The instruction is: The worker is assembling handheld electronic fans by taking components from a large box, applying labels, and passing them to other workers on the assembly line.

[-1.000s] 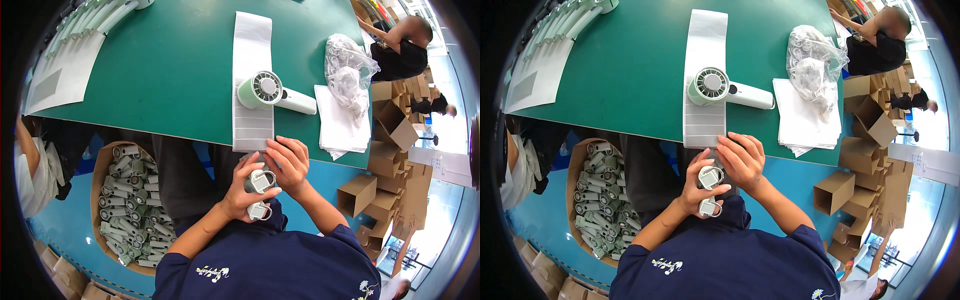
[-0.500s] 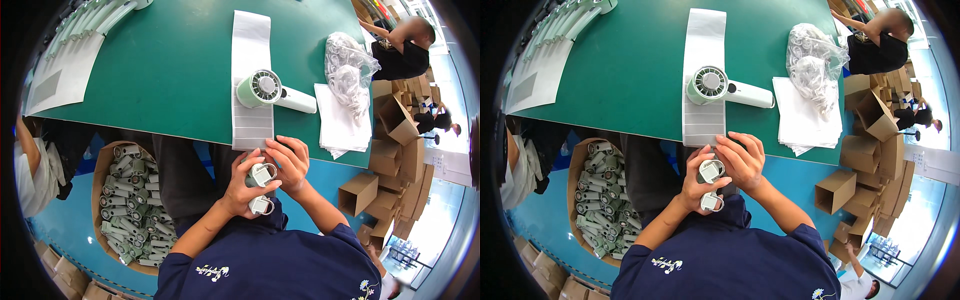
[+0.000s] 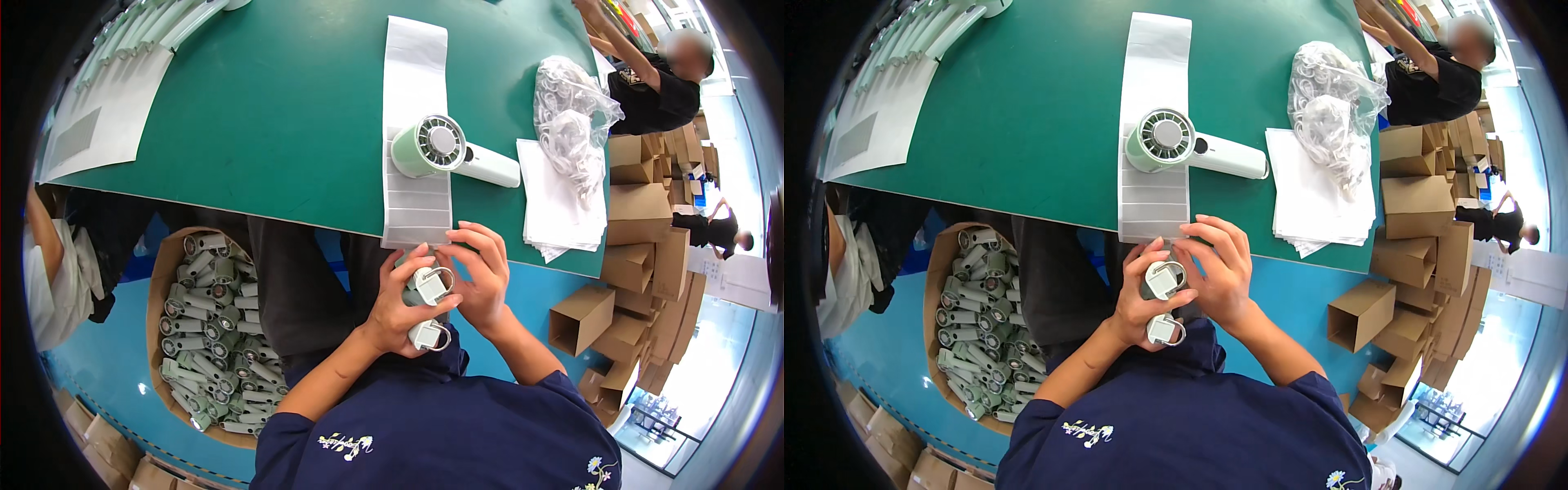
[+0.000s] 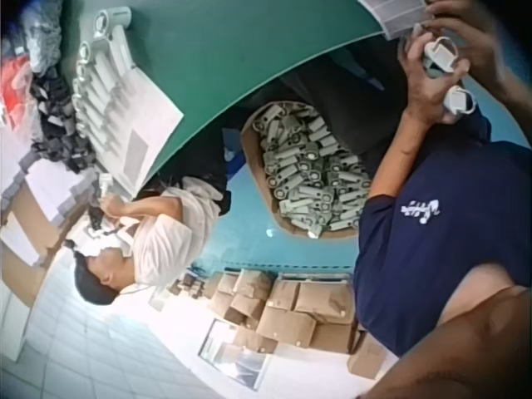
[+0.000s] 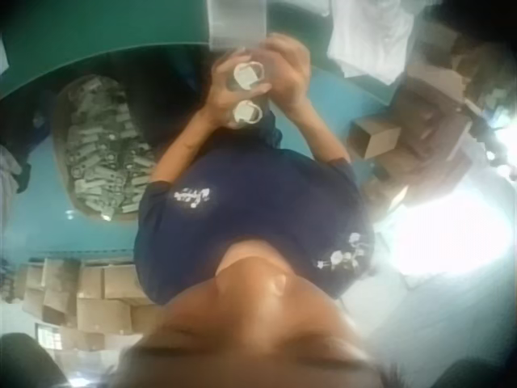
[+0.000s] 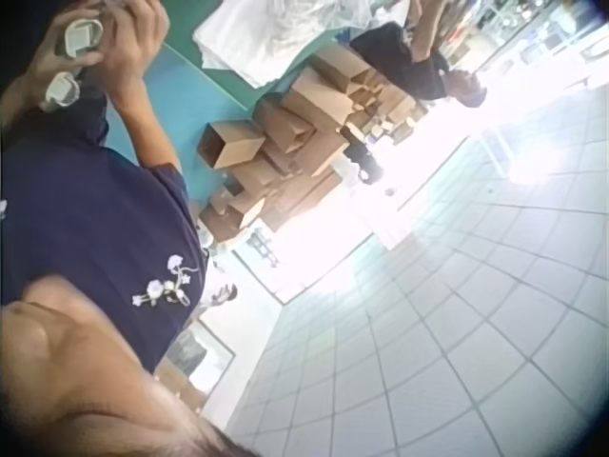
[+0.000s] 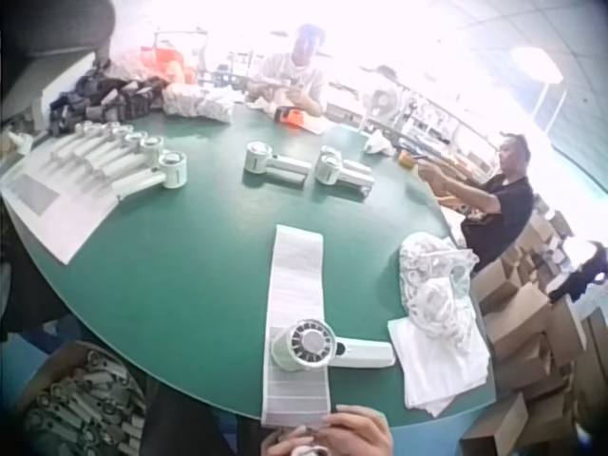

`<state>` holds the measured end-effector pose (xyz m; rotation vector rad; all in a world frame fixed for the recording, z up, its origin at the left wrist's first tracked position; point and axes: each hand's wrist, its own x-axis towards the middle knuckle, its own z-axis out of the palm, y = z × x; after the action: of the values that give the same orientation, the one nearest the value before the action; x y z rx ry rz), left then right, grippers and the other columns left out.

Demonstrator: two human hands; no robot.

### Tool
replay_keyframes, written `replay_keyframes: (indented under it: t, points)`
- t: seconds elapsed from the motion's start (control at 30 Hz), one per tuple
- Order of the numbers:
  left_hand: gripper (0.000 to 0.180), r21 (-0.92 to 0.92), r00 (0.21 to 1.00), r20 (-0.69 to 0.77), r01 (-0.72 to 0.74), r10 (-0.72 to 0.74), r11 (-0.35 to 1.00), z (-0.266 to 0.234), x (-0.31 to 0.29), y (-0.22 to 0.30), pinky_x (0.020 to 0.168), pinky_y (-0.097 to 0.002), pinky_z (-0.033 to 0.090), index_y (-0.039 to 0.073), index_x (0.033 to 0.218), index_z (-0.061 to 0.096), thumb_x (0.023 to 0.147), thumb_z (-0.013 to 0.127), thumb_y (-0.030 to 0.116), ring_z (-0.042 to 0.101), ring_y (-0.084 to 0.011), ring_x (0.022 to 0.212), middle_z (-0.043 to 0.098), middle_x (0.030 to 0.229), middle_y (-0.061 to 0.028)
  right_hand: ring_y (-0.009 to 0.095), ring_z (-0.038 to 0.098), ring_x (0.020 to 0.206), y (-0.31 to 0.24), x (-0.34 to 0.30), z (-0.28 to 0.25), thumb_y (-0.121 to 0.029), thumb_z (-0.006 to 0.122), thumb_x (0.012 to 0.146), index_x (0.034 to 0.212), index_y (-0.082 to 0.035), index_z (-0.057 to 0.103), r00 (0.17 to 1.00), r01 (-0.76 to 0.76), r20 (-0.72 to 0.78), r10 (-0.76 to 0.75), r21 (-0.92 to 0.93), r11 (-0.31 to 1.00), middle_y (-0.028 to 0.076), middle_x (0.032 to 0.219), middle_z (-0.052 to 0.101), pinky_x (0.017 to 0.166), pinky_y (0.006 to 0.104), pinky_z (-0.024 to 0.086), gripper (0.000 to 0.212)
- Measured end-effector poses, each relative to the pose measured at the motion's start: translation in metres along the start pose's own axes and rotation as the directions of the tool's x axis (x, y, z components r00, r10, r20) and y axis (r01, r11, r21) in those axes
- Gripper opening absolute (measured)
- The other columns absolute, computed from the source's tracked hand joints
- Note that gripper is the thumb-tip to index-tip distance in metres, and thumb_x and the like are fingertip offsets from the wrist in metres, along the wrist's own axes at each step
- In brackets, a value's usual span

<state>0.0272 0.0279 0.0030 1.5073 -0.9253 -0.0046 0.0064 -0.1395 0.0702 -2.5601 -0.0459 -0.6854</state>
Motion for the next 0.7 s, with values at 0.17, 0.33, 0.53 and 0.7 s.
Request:
replay_keyframes:
  t: [0.17, 0.33, 0.53, 0.7]
  points:
    - [0.067, -0.017, 1.0, -0.01, 0.002, -0.002, 1.0, 0.0, 0.0, -0.001, 0.115, -0.0565, 0.027, 0.028, 0.122, 0.075, 0.055, 0.081, 0.028, 0.043, -0.0442, 0.141, 0.045, 0.144, -0.0177, 0.03, 0.066, 0.106, 0.004, -0.006, -0.009, 0.001, 0.08, 0.071, 0.092, -0.006, 0.071, 0.997, 0.055, 0.058, -0.058, 0.043, 0.998, 0.005, 0.104, 0.07, 0.091, 0.0417, 0.052, 0.023]
    - [0.065, -0.055, 1.0, 0.012, -0.009, 0.01, 0.998, -0.001, 0.002, -0.002, 0.112, -0.0563, 0.031, 0.026, 0.12, 0.076, 0.055, 0.081, 0.026, 0.044, -0.0461, 0.14, 0.045, 0.145, -0.0187, 0.027, 0.066, 0.1, 0.007, -0.019, -0.045, 0.01, 0.077, 0.078, 0.094, -0.004, 0.069, 0.971, -0.238, 0.048, 0.235, 0.324, 0.915, 0.01, 0.099, 0.071, 0.087, 0.0373, 0.054, 0.023]
    - [0.06, -0.108, 0.998, 0.016, -0.054, 0.056, 0.993, 0.003, -0.001, -0.008, 0.111, -0.0563, 0.036, 0.019, 0.112, 0.079, 0.052, 0.081, 0.025, 0.045, -0.0463, 0.136, 0.042, 0.146, -0.0224, 0.02, 0.064, 0.084, -0.029, 0.035, -0.075, 0.01, 0.072, 0.084, 0.097, 0.001, 0.066, 0.869, -0.4, 0.474, 0.141, 0.508, 0.763, 0.01, 0.094, 0.067, 0.074, 0.0303, 0.052, 0.017]
    - [0.049, -0.08, 0.999, 0.026, -0.032, 0.034, 0.996, 0.006, -0.001, -0.009, 0.11, -0.056, 0.037, 0.012, 0.098, 0.078, 0.052, 0.082, 0.026, 0.043, -0.0475, 0.134, 0.039, 0.148, -0.0243, 0.016, 0.062, 0.077, -0.035, 0.054, -0.07, 0.006, 0.075, 0.085, 0.098, -0.003, 0.066, 0.754, -0.356, 0.654, 0.059, 0.332, 0.874, 0.007, 0.095, 0.066, 0.065, 0.0277, 0.049, 0.018]
